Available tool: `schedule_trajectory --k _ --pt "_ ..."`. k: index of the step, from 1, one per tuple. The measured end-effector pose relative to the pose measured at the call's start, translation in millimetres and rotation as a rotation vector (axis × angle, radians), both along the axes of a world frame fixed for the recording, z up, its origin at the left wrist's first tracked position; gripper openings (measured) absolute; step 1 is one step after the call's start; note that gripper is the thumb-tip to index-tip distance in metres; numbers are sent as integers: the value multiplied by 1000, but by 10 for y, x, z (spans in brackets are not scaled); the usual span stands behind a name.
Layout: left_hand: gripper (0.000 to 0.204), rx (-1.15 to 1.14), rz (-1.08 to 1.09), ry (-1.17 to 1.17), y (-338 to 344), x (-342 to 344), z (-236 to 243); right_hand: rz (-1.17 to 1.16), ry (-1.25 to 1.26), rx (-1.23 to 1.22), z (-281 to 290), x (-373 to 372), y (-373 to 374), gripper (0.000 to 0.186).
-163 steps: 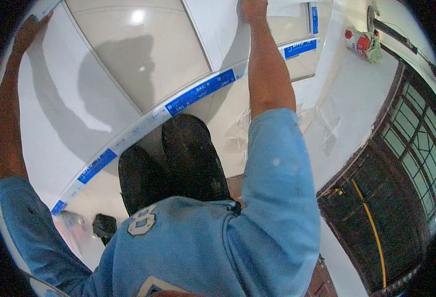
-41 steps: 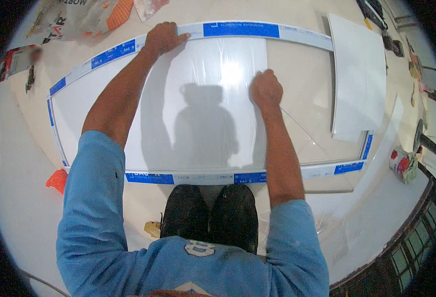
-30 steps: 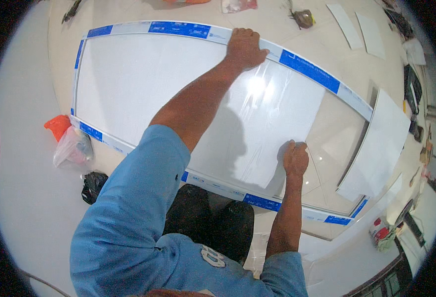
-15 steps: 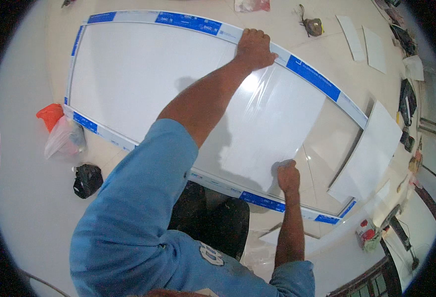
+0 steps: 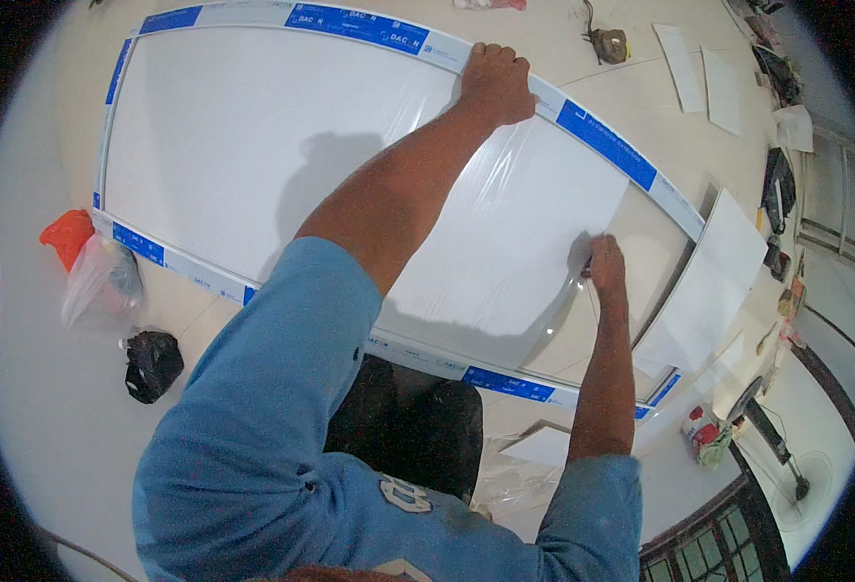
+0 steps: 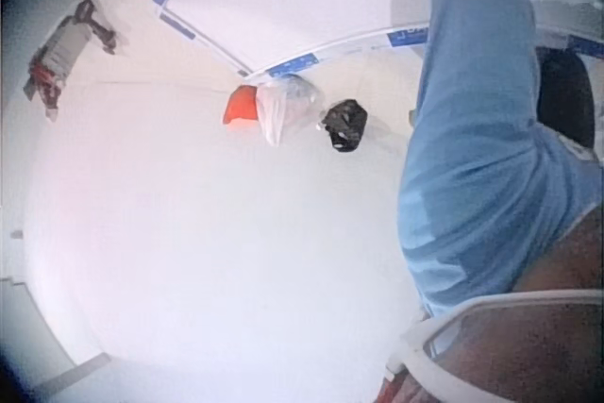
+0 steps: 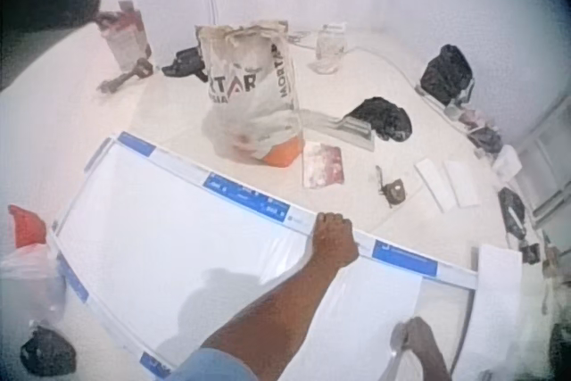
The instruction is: The person kneels on the floor and arranges white ceramic tiles into a rectangular frame on the ground. They repeatedly pick up tiles, align them with the frame, and adjust their positions to fit the layout.
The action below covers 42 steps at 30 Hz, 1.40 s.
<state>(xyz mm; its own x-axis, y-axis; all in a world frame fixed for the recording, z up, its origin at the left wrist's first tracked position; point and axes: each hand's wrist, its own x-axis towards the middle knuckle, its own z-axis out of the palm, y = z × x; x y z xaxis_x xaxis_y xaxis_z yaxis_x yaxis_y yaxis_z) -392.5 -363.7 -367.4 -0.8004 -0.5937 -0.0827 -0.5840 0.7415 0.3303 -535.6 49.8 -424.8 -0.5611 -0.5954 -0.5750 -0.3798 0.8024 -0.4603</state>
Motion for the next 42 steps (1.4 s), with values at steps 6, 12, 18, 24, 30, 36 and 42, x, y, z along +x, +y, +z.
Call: schedule_trajectory --k 6,12,18,24,30,36,42 --pt "50 -20 21 18 37 -77 -40 457 314 322 198 0 -335 18" --pt "40 26 39 -49 28 -112 66 427 205 228 345 66 -426 22" --pt "39 27 76 -65 161 -174 29 413 54 234 374 -51 -477 30" --pt "40 7 101 -45 715 -673 -40 829 345 164 271 -157 -330 27" --pt "52 -15 65 -1 1199 -1081 -35 -104 -414 -218 109 -291 -113 35" --pt "59 -35 9 -71 1173 -1104 -35 -10 -324 -221 46 -238 -189 38" --pt "63 -147 14 -106 1148 -1207 -181 316 87 -291 -26 -227 -148 30"
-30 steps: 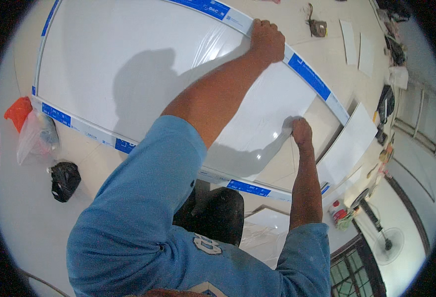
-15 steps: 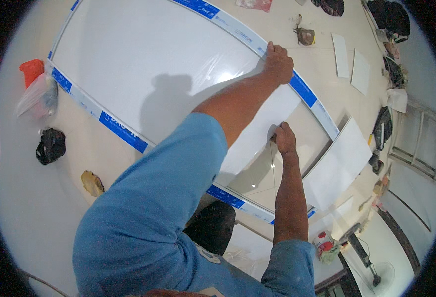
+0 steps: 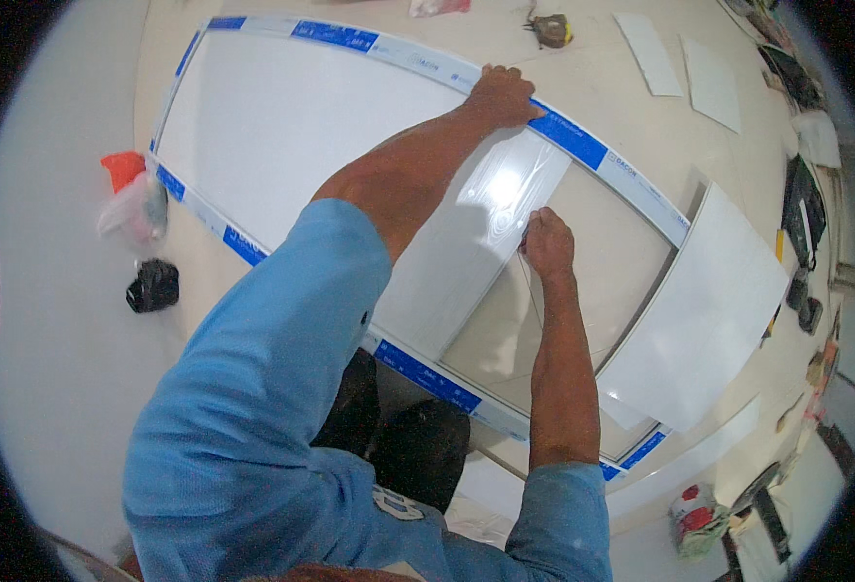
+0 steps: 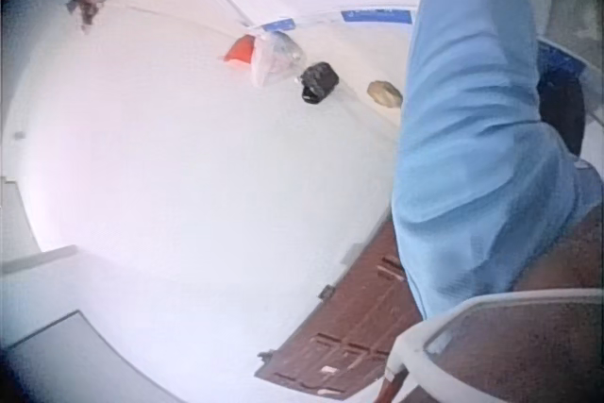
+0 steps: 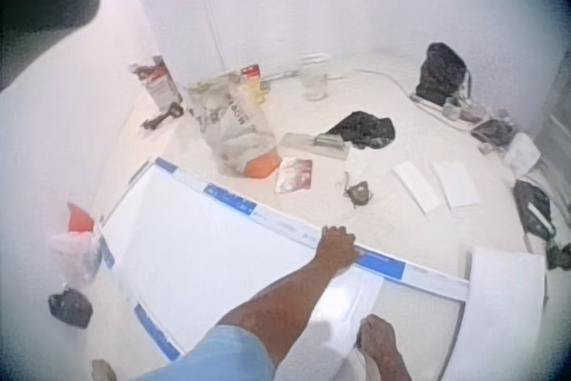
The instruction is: The person kneels on the floor and arranges white ceramic tiles into a rectangular frame on the ground. They repeatedly pick up tiles, align them with the frame, and adjust their positions to fit the layout.
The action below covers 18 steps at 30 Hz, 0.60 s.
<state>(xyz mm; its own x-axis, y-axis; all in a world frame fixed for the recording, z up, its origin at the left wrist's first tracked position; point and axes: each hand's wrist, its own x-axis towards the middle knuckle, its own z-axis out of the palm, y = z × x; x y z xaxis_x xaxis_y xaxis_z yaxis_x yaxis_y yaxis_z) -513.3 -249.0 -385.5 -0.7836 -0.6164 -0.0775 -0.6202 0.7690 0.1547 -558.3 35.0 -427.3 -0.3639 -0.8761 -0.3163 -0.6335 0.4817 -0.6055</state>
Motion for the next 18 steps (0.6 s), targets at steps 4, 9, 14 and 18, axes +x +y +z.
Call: schedule_trajectory --k 4,9,14,18 --pt "67 -10 -239 -9 -232 -86 -203 305 290 25 9 5 12 28" --pt "67 55 -285 -66 -413 -61 -239 -195 9 158 165 -140 121 22" --pt "64 41 -261 -17 -368 12 -143 -903 435 -323 619 -968 1831 27" --pt "64 53 -217 -111 -412 -1 -207 -1255 694 365 837 -1769 3594 71"
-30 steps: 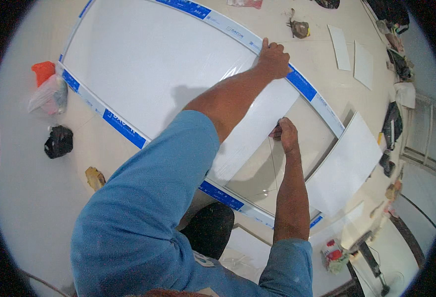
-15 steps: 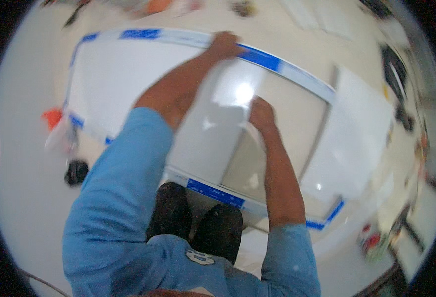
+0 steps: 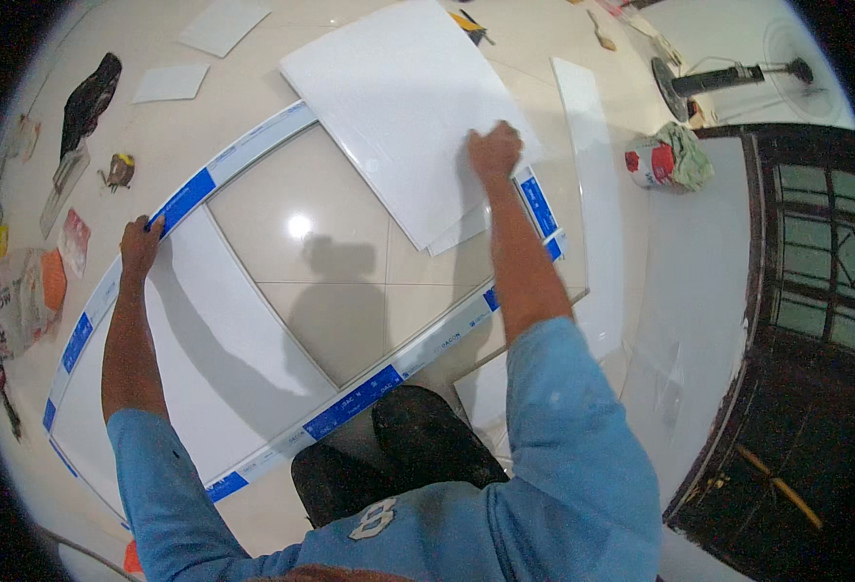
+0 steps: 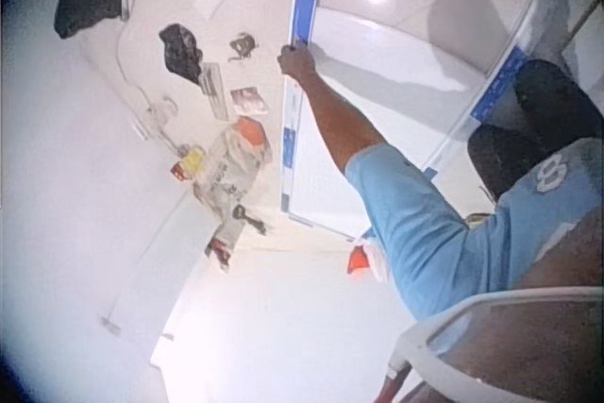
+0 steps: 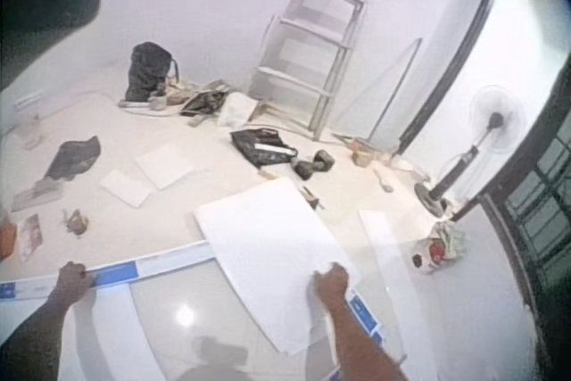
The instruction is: The person kneels on the floor and arranges white ceramic tiles into a rectangular frame on the ground. They repeatedly pick up tiles, align them with the frame, and adjust their positions to fit the layout.
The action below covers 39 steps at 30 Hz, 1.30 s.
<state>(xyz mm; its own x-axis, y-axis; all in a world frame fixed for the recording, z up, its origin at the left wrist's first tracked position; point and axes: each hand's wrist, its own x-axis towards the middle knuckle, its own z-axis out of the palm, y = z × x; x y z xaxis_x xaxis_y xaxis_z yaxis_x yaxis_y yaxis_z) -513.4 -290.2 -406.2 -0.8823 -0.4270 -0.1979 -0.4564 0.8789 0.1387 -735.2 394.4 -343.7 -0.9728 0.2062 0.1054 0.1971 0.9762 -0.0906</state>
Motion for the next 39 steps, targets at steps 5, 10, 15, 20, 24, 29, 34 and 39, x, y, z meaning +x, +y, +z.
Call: schedule_trajectory --k 5,10,15,20,24,29,34,39 --pt "64 13 -17 34 -108 24 -73 2 -230 -93 -110 -412 1113 111" --pt "58 34 25 -14 -104 8 -39 25 -372 -62 -48 -669 1274 116" --pt "58 48 -29 -17 -259 13 -170 108 -396 -259 235 -721 1361 108" --pt "75 -333 -112 -288 73 -54 -178 99 -425 -414 594 -363 1292 101" --pt "70 524 155 210 1962 18 16 41 -279 -296 798 253 1037 99" --pt "51 1565 507 230 4205 118 462 -68 -307 -313 883 639 937 93" --pt "36 1457 458 319 4120 291 868 -70 -270 -241 839 533 1399 82" --pt "34 1120 195 220 3360 1043 1289 -40 -378 -276 833 568 2137 81"
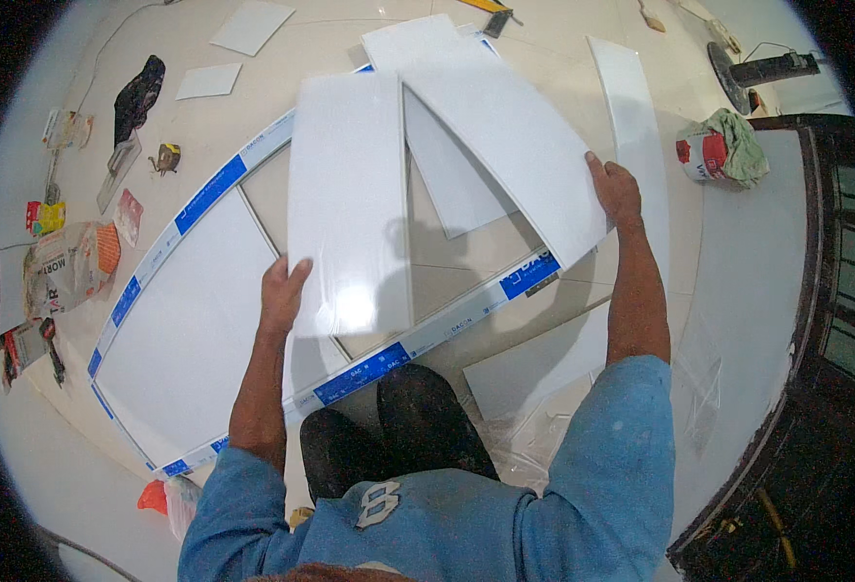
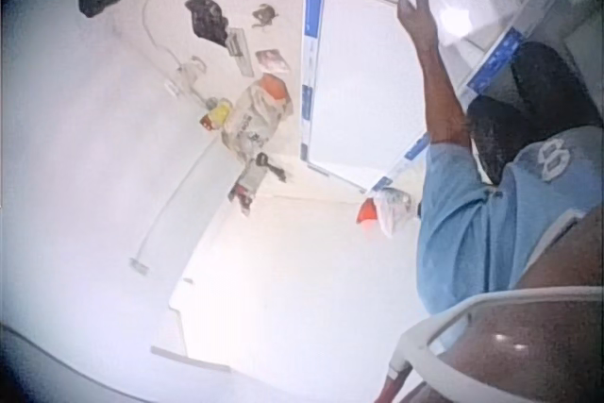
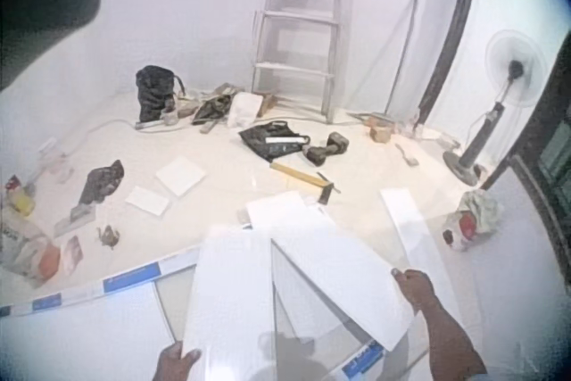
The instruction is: The person kneels on the floor and arranges white ceramic tiles into a rectangular frame on the ground. They repeatedly pick up tiles, align them with the frame, and adjust their positions to fit the layout.
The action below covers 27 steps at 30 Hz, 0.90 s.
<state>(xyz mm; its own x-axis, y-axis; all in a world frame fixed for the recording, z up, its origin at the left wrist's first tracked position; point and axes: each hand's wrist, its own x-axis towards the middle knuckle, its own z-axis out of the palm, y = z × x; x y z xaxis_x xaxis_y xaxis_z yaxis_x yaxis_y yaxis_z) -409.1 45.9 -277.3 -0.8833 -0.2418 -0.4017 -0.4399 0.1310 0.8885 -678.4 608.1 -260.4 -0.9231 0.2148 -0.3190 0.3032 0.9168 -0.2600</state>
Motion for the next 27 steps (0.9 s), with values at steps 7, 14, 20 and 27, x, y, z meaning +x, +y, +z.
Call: schedule_trajectory --k 7,14,20,27 --pt "28 377 371 -23 497 969 16 -151 172 -191 -488 394 259 81" --pt "28 238 476 -62 906 1194 -213 -333 228 -1 -747 600 366 80" --pt "26 258 533 -27 1083 1106 -463 -346 149 82 -951 644 535 82" --pt "27 255 564 -62 1204 1052 -672 -175 104 328 -904 612 534 62"
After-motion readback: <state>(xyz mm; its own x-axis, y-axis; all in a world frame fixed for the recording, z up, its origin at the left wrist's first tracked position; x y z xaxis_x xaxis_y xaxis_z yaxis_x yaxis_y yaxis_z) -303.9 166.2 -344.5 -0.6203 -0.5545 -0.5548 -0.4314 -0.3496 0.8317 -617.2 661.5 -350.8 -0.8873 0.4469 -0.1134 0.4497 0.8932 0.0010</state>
